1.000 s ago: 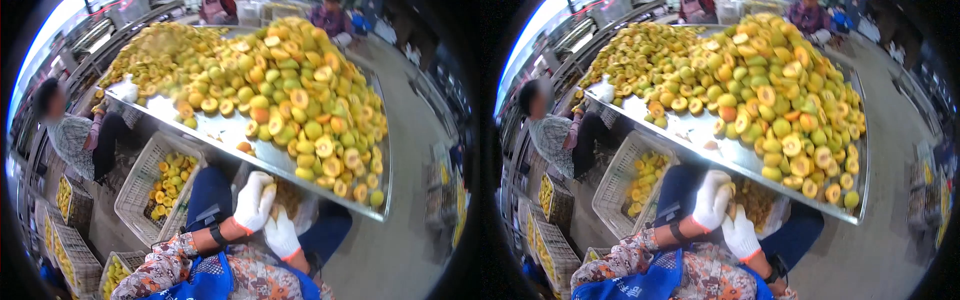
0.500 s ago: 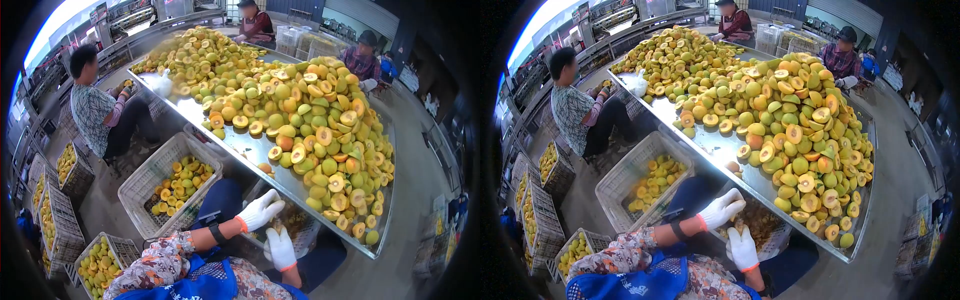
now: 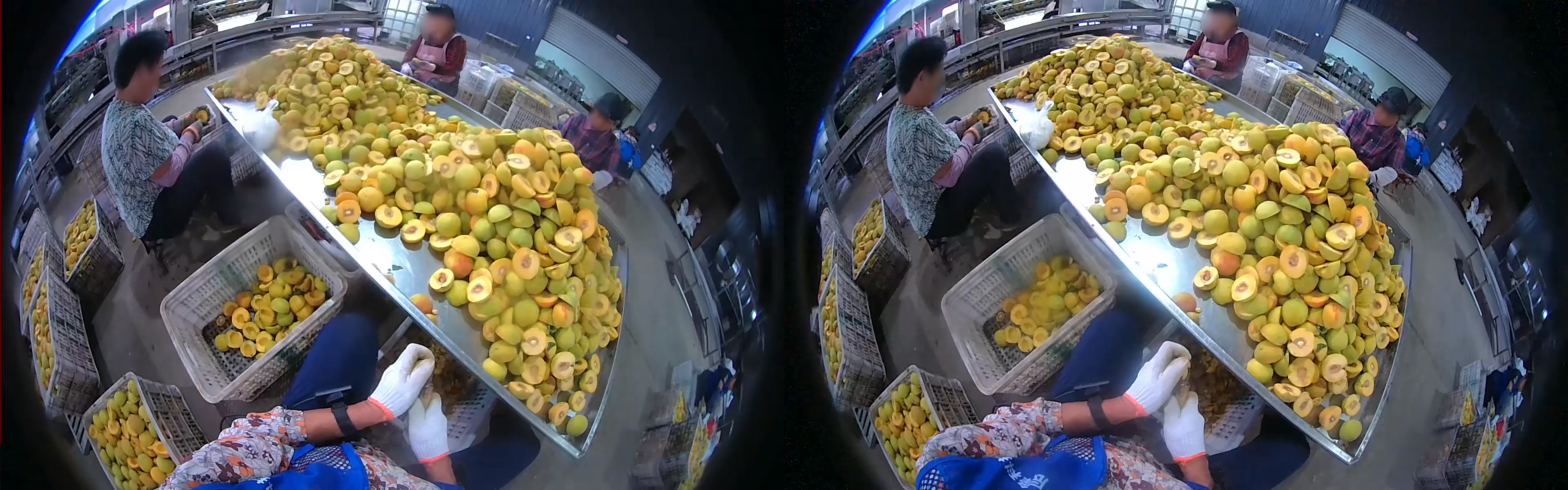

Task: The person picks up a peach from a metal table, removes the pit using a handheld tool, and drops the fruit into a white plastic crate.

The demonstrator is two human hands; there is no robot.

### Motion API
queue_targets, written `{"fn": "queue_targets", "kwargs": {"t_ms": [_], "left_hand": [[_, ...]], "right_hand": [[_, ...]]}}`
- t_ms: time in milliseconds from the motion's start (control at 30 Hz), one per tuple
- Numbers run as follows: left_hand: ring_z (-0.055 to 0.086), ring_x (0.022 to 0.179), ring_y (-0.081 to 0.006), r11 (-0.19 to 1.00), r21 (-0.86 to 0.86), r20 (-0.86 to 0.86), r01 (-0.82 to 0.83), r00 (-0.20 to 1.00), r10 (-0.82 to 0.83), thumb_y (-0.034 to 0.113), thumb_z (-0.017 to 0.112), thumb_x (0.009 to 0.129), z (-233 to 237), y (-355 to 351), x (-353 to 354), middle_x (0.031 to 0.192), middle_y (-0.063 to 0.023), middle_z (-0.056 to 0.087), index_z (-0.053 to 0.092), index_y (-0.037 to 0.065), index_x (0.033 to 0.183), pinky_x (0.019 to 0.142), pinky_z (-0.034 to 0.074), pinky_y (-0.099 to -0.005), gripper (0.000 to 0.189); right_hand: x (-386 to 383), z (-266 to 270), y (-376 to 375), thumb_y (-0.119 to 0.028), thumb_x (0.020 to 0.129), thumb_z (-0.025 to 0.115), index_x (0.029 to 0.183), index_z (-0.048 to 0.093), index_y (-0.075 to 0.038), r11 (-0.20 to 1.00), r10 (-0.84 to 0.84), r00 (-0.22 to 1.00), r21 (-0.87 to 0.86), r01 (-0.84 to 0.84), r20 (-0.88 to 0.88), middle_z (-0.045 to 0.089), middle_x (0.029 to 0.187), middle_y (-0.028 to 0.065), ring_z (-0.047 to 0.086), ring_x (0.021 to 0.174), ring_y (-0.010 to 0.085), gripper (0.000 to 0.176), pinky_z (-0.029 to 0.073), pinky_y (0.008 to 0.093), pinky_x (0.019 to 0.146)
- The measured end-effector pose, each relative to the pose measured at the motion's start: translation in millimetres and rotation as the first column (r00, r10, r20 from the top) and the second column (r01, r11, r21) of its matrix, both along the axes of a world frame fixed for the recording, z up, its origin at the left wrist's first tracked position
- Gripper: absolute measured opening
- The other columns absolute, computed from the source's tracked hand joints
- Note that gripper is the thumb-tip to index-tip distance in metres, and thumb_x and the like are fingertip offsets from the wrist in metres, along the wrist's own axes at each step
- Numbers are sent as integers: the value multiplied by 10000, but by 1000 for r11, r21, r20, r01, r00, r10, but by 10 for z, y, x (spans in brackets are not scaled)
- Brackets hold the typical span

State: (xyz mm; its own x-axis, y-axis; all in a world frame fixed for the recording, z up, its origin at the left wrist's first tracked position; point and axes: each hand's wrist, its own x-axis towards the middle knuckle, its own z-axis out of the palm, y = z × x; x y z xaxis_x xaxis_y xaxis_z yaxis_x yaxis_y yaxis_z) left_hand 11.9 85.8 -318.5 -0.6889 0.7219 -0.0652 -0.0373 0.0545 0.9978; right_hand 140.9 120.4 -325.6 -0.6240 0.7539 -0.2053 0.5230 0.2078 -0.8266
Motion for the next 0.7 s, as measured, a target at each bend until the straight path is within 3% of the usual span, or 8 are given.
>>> {"fn": "queue_targets", "kwargs": {"t_ms": [200,300,367,400,467,500,567,700], "left_hand": [[675,969,-363,1000,-9,72,18,997,-17,262,555,1012,-90,27,-93,1029,-186,648,563,71,1142,860,518,-414,231],[678,948,-367,1000,-10,29,5,1000,-4,250,570,1003,7,-54,-151,1012,-195,648,567,61,1130,836,525,-412,228],[690,905,-292,1000,6,-99,19,995,-18,211,540,1004,58,-126,-179,965,-167,665,582,37,1132,813,534,-388,221],[690,905,-292,1000,12,-93,16,996,-15,211,540,1004,51,-148,-187,965,-167,665,582,37,1132,813,534,-388,221],[695,860,-345,998,-22,-193,60,979,-63,213,554,1000,38,-192,-225,947,-184,671,597,41,1102,769,543,-408,204],[695,860,-345,998,-16,-190,58,980,-60,213,554,1000,37,-201,-233,947,-184,671,597,41,1102,769,543,-408,204],[689,807,-373,996,-2,-267,91,960,-89,213,581,988,50,-206,-245,940,-178,676,614,48,1052,724,549,-417,181],[681,792,-389,983,-59,-335,174,924,-184,208,598,978,154,-205,-284,945,-174,681,617,48,1016,705,548,-424,166]], "right_hand": [[-86,74,13,-372,992,574,1179,505,-11,999,-9,995,51,4,100,644,961,367,604,988,556,413,496,595,756],[-78,-60,7,-347,986,583,1189,507,-18,997,17,997,68,-22,80,655,890,334,614,901,558,394,501,590,734],[-38,-187,10,-294,996,582,1167,512,-34,952,170,981,271,-140,-90,625,693,204,663,689,434,319,522,498,625],[-86,-20,-31,-294,996,582,1167,512,-34,950,173,981,276,-144,-82,625,693,204,663,689,434,319,522,498,625],[-157,306,-118,-244,1010,575,1131,523,-64,940,-9,998,-341,-14,-64,520,631,52,566,511,210,223,453,362,485],[-152,299,-128,-244,1010,575,1131,523,-64,942,-7,998,-336,-14,-60,520,631,52,566,511,210,223,453,362,485],[-98,250,-154,-229,1021,568,1118,523,-91,799,-144,982,-600,43,-121,473,639,-8,465,469,102,175,352,275,429],[-14,246,-158,-228,1015,579,1151,513,-120,747,-167,978,-663,41,-128,464,638,-11,395,424,106,186,293,277,399]]}}
